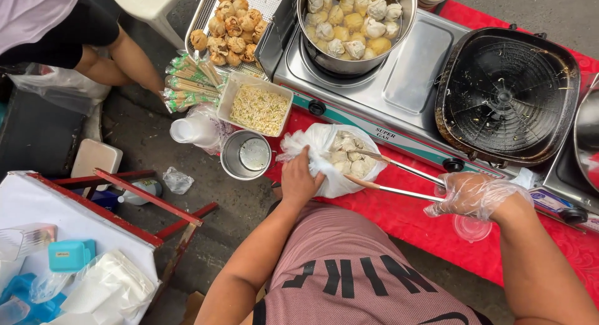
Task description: Transferring dumplings from a plastic bag into a pot of boiling water using metal tongs at a food stall.
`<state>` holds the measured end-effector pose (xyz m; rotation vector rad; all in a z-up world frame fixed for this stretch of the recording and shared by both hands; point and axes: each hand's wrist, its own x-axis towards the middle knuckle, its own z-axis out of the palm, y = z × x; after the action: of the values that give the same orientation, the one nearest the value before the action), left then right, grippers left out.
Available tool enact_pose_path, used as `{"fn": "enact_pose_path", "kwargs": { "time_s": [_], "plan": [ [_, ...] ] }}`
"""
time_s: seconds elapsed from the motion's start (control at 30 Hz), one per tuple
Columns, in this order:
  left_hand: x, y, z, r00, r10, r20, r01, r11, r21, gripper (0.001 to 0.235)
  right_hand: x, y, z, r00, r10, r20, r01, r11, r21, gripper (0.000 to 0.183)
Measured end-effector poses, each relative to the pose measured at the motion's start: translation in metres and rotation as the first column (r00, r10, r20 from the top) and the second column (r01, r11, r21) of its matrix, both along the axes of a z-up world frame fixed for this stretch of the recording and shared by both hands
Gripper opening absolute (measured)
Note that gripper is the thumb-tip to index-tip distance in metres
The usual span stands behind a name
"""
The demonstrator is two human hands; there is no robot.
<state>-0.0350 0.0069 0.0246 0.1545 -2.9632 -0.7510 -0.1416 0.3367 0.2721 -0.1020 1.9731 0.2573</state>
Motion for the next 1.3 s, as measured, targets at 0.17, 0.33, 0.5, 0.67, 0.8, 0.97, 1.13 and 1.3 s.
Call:
{"fn": "enact_pose_path", "kwargs": {
  "time_s": [0.17,0.33,0.5,0.67,0.8,0.97,1.13,1.3],
  "plan": [
    [-0.015,0.005,0.021,0.994,-0.04,-0.097,0.049,0.995,0.091,0.071,0.004,0.004,-0.015,1.0,0.022,0.023,-0.022,1.0,-0.011,0.061],
    [-0.002,-0.022,0.023,0.918,-0.393,-0.058,0.398,0.908,0.13,0.074,0.003,0.001,-0.011,0.998,0.038,0.042,-0.038,0.999,-0.003,0.061],
    [0.013,-0.043,0.024,0.859,-0.451,-0.241,0.479,0.875,0.072,0.006,0.002,-0.004,-0.025,0.999,0.024,0.038,-0.023,1.0,-0.014,0.063],
    [0.037,-0.059,0.019,0.888,-0.434,-0.151,0.449,0.889,0.086,0.005,0.002,-0.019,-0.027,0.996,0.054,0.075,-0.051,0.998,-0.038,0.06],
    [0.033,-0.054,0.057,0.896,-0.287,-0.339,0.364,0.912,0.19,0.027,0.003,-0.031,-0.033,0.989,-0.068,0.134,0.073,0.997,-0.037,0.063],
    [-0.014,-0.042,0.069,0.819,-0.551,-0.16,0.552,0.833,-0.045,0.045,0.014,-0.062,-0.023,0.891,-0.387,0.237,0.405,0.914,-0.029,0.054],
    [-0.023,-0.061,0.047,0.739,-0.673,-0.039,0.667,0.739,-0.095,0.025,0.036,-0.059,-0.037,0.824,-0.49,0.285,0.522,0.852,-0.043,0.048],
    [-0.004,-0.071,0.033,0.764,-0.643,-0.058,0.646,0.761,0.059,0.017,0.064,-0.042,-0.073,0.569,-0.726,0.386,0.797,0.602,-0.042,0.045]
  ]
}}
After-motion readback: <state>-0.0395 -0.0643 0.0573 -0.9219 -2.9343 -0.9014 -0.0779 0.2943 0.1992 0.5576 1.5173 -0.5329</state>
